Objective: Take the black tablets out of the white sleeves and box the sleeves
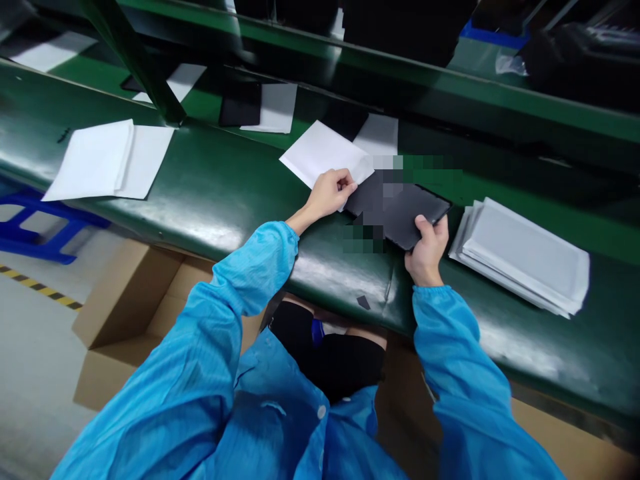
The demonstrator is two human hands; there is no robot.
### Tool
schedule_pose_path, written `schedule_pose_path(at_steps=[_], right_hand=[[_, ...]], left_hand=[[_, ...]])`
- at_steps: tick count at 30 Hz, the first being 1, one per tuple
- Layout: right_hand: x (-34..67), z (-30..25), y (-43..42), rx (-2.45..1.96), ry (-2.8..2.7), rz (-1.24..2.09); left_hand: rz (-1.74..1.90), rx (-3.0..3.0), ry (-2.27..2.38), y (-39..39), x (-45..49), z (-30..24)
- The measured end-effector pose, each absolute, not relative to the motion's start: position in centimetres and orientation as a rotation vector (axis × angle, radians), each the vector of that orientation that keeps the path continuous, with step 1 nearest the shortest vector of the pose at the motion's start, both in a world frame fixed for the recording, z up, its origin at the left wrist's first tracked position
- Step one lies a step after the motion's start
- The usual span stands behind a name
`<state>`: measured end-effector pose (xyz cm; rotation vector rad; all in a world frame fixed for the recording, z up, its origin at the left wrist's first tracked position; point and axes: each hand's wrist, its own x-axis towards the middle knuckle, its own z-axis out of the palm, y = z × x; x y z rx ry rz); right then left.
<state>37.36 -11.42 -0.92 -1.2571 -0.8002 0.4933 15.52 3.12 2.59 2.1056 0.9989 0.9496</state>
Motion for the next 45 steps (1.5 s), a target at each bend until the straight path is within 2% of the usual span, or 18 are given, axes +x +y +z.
schedule_pose_path(at_steps=[4, 13, 18, 27, 39, 45], right_hand=[[36.9, -0.7, -11.7, -1.275, -0.865, 0.536], [36.1, 0.2, -12.2, -1.185, -1.049, 0.985], [36.0, 0.7, -12.2, -1.16, -1.085, 1.087], [35.1, 0.4, -12.3, -1.239, -1.132, 0.965], [35.3, -0.1, -12.3, -1.394, -1.169, 0.628], [34.7, 1.0, -12.4, -1.317, -1.13, 0.719]], left_hand=[[0.875, 2.172, 0.939, 2.4, 15.7, 3.1], [0.859, 2.112, 0.852, 0.5, 15.9, 3.7], [0.877, 2.025, 0.801, 0.4, 15.8, 3.9], [0.746, 2.037, 0.5, -3.0, 16.5, 4.4], [0.78, 1.976, 0.456, -3.4, 16.6, 3.6], [0.751, 2.047, 0.429, -3.3, 16.7, 3.2]])
